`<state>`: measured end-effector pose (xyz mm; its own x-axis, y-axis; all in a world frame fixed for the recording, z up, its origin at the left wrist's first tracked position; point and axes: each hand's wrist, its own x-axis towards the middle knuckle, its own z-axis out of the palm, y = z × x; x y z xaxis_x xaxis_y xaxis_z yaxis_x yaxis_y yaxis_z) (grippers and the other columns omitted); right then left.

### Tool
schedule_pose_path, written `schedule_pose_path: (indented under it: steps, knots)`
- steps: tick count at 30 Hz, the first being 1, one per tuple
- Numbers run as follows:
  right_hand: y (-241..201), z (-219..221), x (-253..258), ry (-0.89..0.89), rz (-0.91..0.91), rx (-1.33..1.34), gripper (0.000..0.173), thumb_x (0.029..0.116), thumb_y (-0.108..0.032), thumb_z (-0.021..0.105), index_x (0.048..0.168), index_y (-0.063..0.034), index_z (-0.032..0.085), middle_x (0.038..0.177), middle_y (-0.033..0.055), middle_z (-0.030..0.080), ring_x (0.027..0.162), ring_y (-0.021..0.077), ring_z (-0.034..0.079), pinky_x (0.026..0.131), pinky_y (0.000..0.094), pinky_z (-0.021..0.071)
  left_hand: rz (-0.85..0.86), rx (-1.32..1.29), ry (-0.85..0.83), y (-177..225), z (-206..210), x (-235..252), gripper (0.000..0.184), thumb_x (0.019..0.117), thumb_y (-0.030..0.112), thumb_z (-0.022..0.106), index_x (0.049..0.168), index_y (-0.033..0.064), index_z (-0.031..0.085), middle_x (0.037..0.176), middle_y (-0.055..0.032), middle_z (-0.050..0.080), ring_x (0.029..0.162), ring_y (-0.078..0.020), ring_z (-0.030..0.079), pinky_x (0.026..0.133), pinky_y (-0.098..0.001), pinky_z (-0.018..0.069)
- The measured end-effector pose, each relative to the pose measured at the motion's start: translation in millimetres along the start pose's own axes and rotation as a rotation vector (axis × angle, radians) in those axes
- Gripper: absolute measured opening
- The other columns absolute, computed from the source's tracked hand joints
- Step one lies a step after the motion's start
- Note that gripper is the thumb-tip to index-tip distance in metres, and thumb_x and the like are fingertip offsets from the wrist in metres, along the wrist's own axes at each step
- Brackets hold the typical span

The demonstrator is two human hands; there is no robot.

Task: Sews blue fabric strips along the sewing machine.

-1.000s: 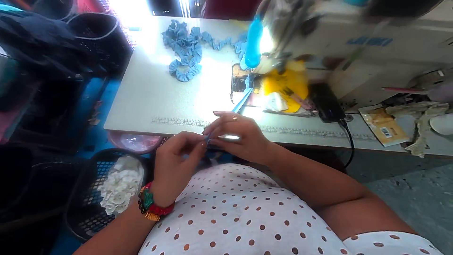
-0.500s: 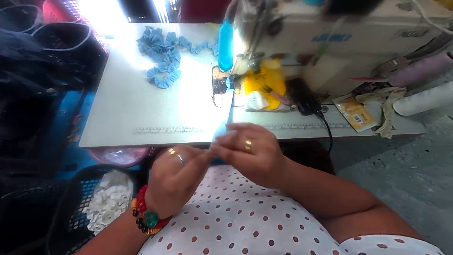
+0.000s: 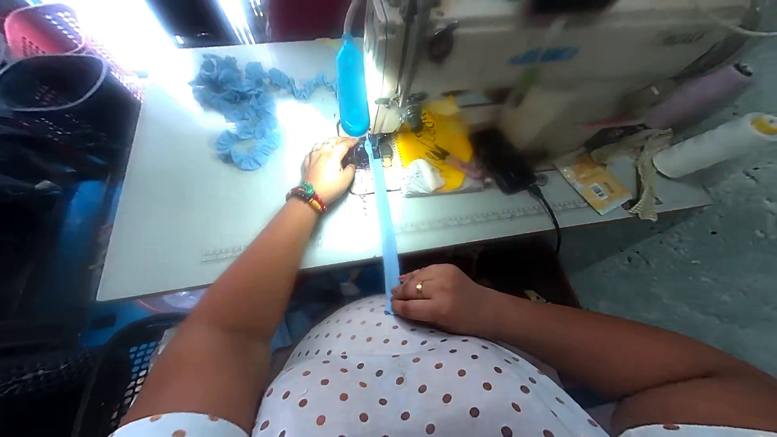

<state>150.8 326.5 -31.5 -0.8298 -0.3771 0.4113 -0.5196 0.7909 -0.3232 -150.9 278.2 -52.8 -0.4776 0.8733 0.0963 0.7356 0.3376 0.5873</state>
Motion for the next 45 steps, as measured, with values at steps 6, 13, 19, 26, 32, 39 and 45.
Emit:
schedule_pose_path:
  steps: [6,13,19,26,32,39,45]
  knots:
    - [28,3,6,0.045,0.027,-0.118,0.021,0.1032,-0.003,0.052,0.102,-0.0060,0.073,0.098,0.0099,0.078,0.099,0.0226,0.076,0.096,0.0394,0.0600,-0.017,0.045,-0.031,-3,12,27,0.041,0.0995,0.024,0.048,0.135,0.0280,0.068,0.152,-0.0033,0.054,0.146,-0.0288,0.040,0.116,-0.0622,0.0229]
    - [65,4,19,0.105,0.116,-0.222,0.021,0.0990,-0.003,0.057,0.097,-0.0074,0.078,0.096,0.0092,0.078,0.101,0.0222,0.076,0.099,0.0420,0.0587,0.005,0.048,-0.016,-5,15,26,0.039,0.0999,0.025,0.048,0.132,0.0242,0.070,0.150,-0.0054,0.054,0.145,-0.0286,0.041,0.117,-0.0602,0.0236]
    - [85,4,35,0.092,0.202,-0.331,0.019,0.0957,-0.004,0.060,0.099,-0.0067,0.078,0.104,0.0109,0.078,0.110,0.0266,0.073,0.108,0.0517,0.0513,-0.007,0.053,-0.005,-7,18,29,0.040,0.0991,0.027,0.049,0.133,0.0211,0.069,0.148,-0.0057,0.055,0.145,-0.0280,0.041,0.117,-0.0596,0.0247]
    - [103,4,51,0.041,0.351,-0.380,0.038,0.1033,-0.035,0.053,0.102,-0.0053,0.077,0.120,0.0128,0.073,0.137,0.0359,0.054,0.120,0.0674,0.0270,-0.021,0.064,-0.020,-7,17,30,0.043,0.0998,0.028,0.049,0.138,0.0188,0.066,0.149,-0.0062,0.054,0.146,-0.0282,0.041,0.120,-0.0578,0.0229]
    - [115,-3,65,-0.067,0.552,-0.427,0.052,0.1043,-0.049,0.048,0.125,-0.0078,0.073,0.143,0.0157,0.061,0.151,0.0375,0.035,0.123,0.0679,0.0137,-0.036,0.065,-0.026,-8,18,32,0.044,0.0998,0.029,0.048,0.140,0.0202,0.064,0.151,-0.0032,0.053,0.146,-0.0258,0.040,0.121,-0.0567,0.0217]
    - [113,3,69,-0.125,0.727,-0.482,0.068,0.1025,-0.059,0.042,0.145,-0.0095,0.059,0.156,0.0118,0.050,0.157,0.0352,0.023,0.122,0.0701,0.0050,-0.033,0.076,-0.027,-5,17,31,0.042,0.1004,0.028,0.049,0.138,0.0224,0.066,0.151,-0.0029,0.054,0.145,-0.0266,0.041,0.119,-0.0576,0.0230]
    - [116,3,63,0.032,0.622,-0.459,0.040,0.1035,-0.037,0.053,0.128,-0.0116,0.071,0.139,0.0153,0.063,0.146,0.0399,0.042,0.122,0.0649,0.0222,0.021,-0.105,0.010,-1,1,20,0.045,0.1024,0.019,0.052,0.146,0.0084,0.056,0.151,-0.0159,0.053,0.144,-0.0323,0.045,0.121,-0.0521,0.0290]
